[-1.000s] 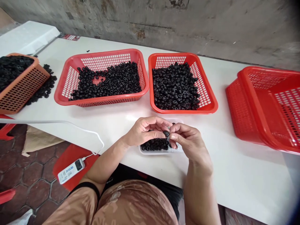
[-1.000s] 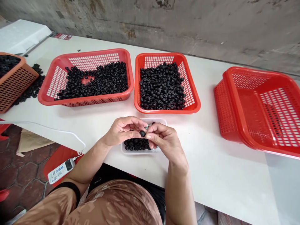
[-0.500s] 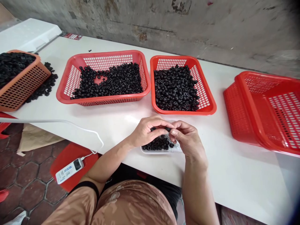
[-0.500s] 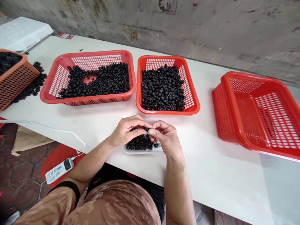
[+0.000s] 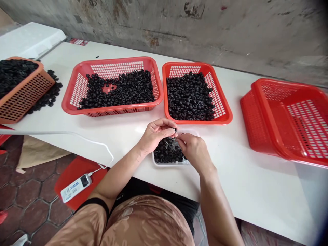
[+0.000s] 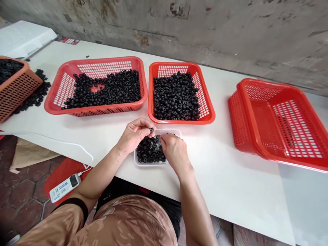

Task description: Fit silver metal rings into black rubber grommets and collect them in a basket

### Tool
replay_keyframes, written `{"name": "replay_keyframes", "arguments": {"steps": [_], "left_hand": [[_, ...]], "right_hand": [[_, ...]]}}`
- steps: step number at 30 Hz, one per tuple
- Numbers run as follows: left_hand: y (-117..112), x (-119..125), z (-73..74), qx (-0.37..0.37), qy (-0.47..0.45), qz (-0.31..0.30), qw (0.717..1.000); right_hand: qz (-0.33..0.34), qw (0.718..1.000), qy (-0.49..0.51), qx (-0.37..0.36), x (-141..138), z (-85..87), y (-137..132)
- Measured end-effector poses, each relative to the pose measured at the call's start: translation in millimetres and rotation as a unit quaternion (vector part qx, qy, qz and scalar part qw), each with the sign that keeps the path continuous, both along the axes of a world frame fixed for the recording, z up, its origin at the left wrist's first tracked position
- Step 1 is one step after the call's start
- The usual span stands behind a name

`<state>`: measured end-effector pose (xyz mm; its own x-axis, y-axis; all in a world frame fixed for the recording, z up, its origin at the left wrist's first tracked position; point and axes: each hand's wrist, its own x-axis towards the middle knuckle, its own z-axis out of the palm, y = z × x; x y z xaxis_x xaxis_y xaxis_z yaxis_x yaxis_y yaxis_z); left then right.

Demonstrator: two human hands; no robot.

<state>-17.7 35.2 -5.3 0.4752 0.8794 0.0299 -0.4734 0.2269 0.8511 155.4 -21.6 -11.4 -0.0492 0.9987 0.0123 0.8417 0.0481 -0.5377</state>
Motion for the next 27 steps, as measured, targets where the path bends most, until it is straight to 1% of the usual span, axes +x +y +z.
{"name": "replay_keyframes", "arguments": {"steps": [2, 4, 9, 12, 13, 15, 17, 18, 19, 21, 23, 24, 26, 27], "left_hand": [[-1, 1, -0.9, -0.003, -0.012, -0.022, 1.0], [-2, 2, -3.6, -0.009, -0.023, -0.041, 0.999], [-1, 7, -8.4, -0.013, -0.028, -0.066, 0.997], [-2, 9, -5.7, -0.048, -0.027, -0.058, 0.997], [-3, 11, -4.9, -0.064, -0.025, -0.06, 0.996], [-3, 13, -4.9, -0.08, -0.032, -0.086, 0.993], [-1, 15, -7.7, -0.071, -0.048, -0.104, 0.991], [1, 15, -9.7, -0.061, -0.055, -0.11, 0.991], [3, 15, -11.5, -0.053, -0.06, -0.112, 0.99], [4, 14, -13.0, -0.036, -0.062, -0.106, 0.992], [2, 12, -10.6, -0.017, -0.048, -0.096, 0.994], [-1, 11, -8.1, -0.006, -0.036, -0.091, 0.995], [-4, 9, -2.2, 0.002, -0.008, -0.083, 0.997], [-6, 7, 0.5, 0.001, 0.003, -0.075, 0.997]], "right_hand": [[0.01, 0.986, -0.157, -0.047, -7, 0.1, 4], [0.01, 0.97, -0.231, -0.07, -14, 0.7, 6], [0.021, 0.961, -0.27, -0.051, -20, 1.5, 10], [0.052, 0.955, -0.292, -0.022, -18, -2.9, 7], [0.059, 0.95, -0.307, 0.002, -16, -6.4, 5], [0.048, 0.944, -0.327, 0.022, -9, -16.9, 1], [0.037, 0.944, -0.326, 0.031, 3, -30.1, 2], [0.032, 0.948, -0.314, 0.034, 10, -36.0, 3], [0.042, 0.957, -0.286, 0.036, 16, -40.3, 5], [0.047, 0.979, -0.193, 0.046, 26, -41.2, 7], [0.032, 0.996, -0.063, 0.058, 32, -31.1, 4], [0.023, 0.998, 0.003, 0.061, 32, -23.1, 1], [-0.036, 0.986, 0.11, 0.12, 27, -6.1, -5], [-0.05, 0.976, 0.151, 0.149, 23, 1.0, -7]]}}
